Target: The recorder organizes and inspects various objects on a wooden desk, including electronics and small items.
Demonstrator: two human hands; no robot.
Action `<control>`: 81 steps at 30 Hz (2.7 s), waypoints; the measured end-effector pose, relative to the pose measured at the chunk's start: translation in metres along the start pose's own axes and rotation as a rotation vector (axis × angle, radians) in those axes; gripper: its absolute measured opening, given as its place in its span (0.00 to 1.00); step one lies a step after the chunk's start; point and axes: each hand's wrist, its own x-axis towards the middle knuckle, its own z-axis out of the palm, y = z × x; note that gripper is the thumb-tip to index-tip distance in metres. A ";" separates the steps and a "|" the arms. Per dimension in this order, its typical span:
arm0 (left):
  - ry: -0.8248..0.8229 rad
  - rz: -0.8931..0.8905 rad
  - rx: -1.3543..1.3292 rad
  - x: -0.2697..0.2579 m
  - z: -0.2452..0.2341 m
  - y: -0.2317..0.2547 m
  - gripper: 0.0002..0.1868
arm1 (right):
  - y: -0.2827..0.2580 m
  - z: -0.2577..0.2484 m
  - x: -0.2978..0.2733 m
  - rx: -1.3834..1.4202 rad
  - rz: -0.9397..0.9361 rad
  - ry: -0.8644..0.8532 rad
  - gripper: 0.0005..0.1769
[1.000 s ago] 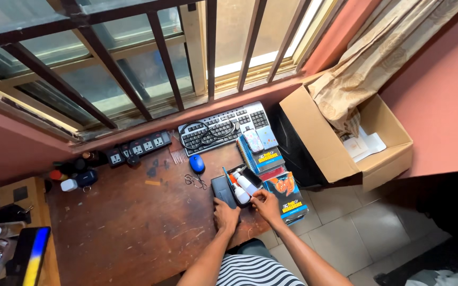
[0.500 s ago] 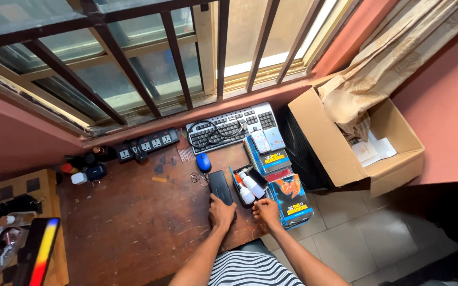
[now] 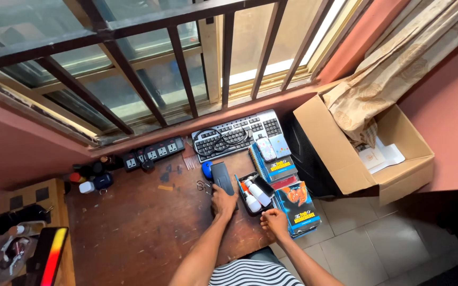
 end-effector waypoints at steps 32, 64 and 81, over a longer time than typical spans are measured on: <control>0.055 -0.007 -0.003 -0.014 -0.031 -0.017 0.52 | 0.008 0.021 0.031 0.171 0.086 0.152 0.05; 0.074 -0.012 -0.054 -0.037 -0.050 -0.033 0.47 | -0.030 0.079 0.108 0.245 -0.007 0.147 0.04; 0.065 -0.053 -0.036 -0.036 -0.061 -0.036 0.49 | -0.041 0.099 0.136 0.327 0.090 0.223 0.06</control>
